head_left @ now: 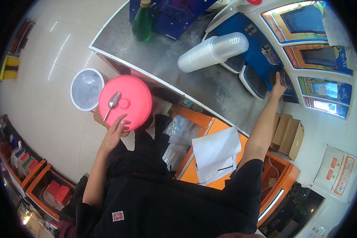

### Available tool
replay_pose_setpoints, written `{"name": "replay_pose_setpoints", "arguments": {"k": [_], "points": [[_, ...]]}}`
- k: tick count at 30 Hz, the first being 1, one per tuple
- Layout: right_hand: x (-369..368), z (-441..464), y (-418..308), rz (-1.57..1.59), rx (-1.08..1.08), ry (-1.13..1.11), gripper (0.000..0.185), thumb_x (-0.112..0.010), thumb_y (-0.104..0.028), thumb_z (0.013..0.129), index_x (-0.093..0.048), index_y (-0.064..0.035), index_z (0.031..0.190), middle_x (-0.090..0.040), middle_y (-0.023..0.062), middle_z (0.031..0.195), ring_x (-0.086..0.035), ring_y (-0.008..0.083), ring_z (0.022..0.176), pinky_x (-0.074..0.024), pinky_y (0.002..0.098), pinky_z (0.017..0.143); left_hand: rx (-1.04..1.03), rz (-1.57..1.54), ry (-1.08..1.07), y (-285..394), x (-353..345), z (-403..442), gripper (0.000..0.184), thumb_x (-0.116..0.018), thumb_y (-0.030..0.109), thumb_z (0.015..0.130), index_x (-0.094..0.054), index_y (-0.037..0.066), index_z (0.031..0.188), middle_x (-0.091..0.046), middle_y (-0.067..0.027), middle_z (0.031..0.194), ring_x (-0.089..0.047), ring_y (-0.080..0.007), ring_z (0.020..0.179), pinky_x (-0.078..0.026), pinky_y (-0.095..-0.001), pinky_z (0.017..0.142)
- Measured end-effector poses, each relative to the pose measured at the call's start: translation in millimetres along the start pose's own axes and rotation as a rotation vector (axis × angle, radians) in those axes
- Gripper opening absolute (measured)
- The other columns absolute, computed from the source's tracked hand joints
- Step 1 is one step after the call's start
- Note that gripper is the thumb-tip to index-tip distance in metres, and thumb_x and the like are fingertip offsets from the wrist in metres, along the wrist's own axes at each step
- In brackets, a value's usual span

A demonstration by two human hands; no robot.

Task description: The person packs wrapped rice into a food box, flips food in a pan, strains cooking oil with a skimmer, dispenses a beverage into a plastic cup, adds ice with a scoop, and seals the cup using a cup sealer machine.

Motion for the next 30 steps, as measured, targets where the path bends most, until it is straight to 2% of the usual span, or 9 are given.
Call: {"name": "replay_pose_setpoints", "arguments": {"k": [7, 10, 13, 15, 19, 23, 26, 29, 30], "points": [[2.1, -29.4, 9.7, 0.143, -0.047, 0.164, 0.067, -0.085, -0.015, 0.071, -0.045, -0.0015, 0.124, -0.053, 0.0145, 0.122, -0.055, 0.0251, 0.110, -0.0465, 0.0368, 0.093, -0.009, 0.006, 0.032, 2.5, 10.6, -3.8, 0.046, -0.043, 0.030, 0.101, -0.040, 0.004, 0.139, -0.060, -0.0170, 0.117, -0.060, -0.0232, 0.104, -0.046, -0.0341, 0.091], [5.9, -51.0, 10.6, 0.092, 0.000, 0.215, 0.070, -0.086, -0.015, 0.071, -0.041, -0.0010, 0.123, -0.052, 0.0161, 0.119, -0.054, 0.0259, 0.110, -0.0461, 0.0363, 0.094, -0.038, 0.082, 0.000, -2.6, 15.8, -3.9, 0.049, -0.041, 0.034, 0.101, -0.039, 0.006, 0.141, -0.057, -0.0130, 0.119, -0.056, -0.0220, 0.104, -0.043, -0.0334, 0.092], [7.6, -84.4, -10.1, -0.125, 0.133, 0.191, 0.069, -0.085, -0.015, 0.071, -0.041, -0.0015, 0.123, -0.050, 0.0143, 0.118, -0.053, 0.0250, 0.109, -0.0460, 0.0355, 0.094, -0.047, 0.118, 0.022, -0.2, 23.8, -8.1, 0.044, -0.043, 0.027, 0.101, -0.040, 0.004, 0.139, -0.059, -0.0131, 0.115, -0.058, -0.0200, 0.102, -0.045, -0.0335, 0.091], [8.2, -111.0, -15.0, -0.084, 0.145, 0.161, 0.067, -0.085, -0.015, 0.070, -0.045, -0.0023, 0.122, -0.050, 0.0120, 0.122, -0.049, 0.0238, 0.114, -0.0396, 0.0354, 0.101, -0.089, 0.125, 0.041, -6.6, 33.7, -5.5, 0.042, -0.046, 0.022, 0.100, -0.042, 0.003, 0.137, -0.061, -0.0134, 0.114, -0.059, -0.0190, 0.102, -0.046, -0.0323, 0.090], [-16.5, -184.8, -59.7, -0.106, 0.079, 0.005, 0.068, -0.082, -0.015, 0.074, -0.043, -0.0026, 0.128, -0.048, 0.0132, 0.128, -0.047, 0.0245, 0.119, -0.0369, 0.0368, 0.104, -0.125, 0.168, 0.079, -28.6, 52.7, 9.0, 0.040, -0.051, 0.016, 0.096, -0.047, 0.003, 0.133, -0.064, -0.0123, 0.110, -0.061, -0.0196, 0.103, -0.049, -0.0325, 0.087], [-63.4, -267.4, -97.4, -0.039, 0.072, -0.125, 0.068, -0.081, -0.012, 0.074, -0.043, -0.0031, 0.130, -0.047, 0.0116, 0.131, -0.045, 0.0240, 0.123, -0.0360, 0.0364, 0.105, -0.130, 0.270, 0.128, -63.5, 88.5, 40.2, 0.036, -0.056, 0.016, 0.095, -0.051, 0.004, 0.128, -0.060, -0.0092, 0.108, -0.056, -0.0148, 0.102, -0.048, -0.0302, 0.086], [-123.9, -330.5, -107.7, -0.102, 0.061, -0.214, 0.080, -0.084, -0.009, 0.066, -0.041, -0.0038, 0.133, -0.047, 0.0109, 0.129, -0.047, 0.0234, 0.120, -0.0372, 0.0353, 0.103, -0.186, 0.319, 0.244, -93.8, 126.0, 66.3, 0.035, -0.059, 0.012, 0.091, -0.054, 0.006, 0.125, -0.059, -0.0077, 0.104, -0.057, -0.0161, 0.097, -0.048, -0.0316, 0.084], [-209.9, -384.6, -114.6, 0.001, -0.143, -0.268, 0.082, -0.084, -0.006, 0.063, -0.042, -0.0040, 0.133, -0.045, 0.0086, 0.128, -0.045, 0.0227, 0.120, -0.0363, 0.0348, 0.103, -0.257, 0.579, 0.297, -86.6, 152.7, 89.2, 0.038, -0.064, 0.008, 0.081, -0.056, 0.005, 0.118, -0.061, -0.0111, 0.100, -0.060, -0.0217, 0.089, -0.049, -0.0337, 0.078], [-235.5, -393.7, -105.5, 0.034, -0.128, -0.278, 0.081, -0.084, -0.005, 0.062, -0.044, -0.0038, 0.133, -0.043, 0.0076, 0.127, -0.045, 0.0218, 0.119, -0.0359, 0.0349, 0.103, -0.263, 0.676, 0.304, -89.3, 162.5, 96.6, 0.039, -0.065, 0.008, 0.079, -0.056, 0.005, 0.117, -0.062, -0.0126, 0.100, -0.062, -0.0236, 0.087, -0.050, -0.0347, 0.077]]}}
Point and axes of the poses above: each hand's wrist, its own z-axis towards the middle knuckle, its own x-axis out of the back of the hand, y = z × x, the point moved 7 cm from there along z, towards the middle knuckle
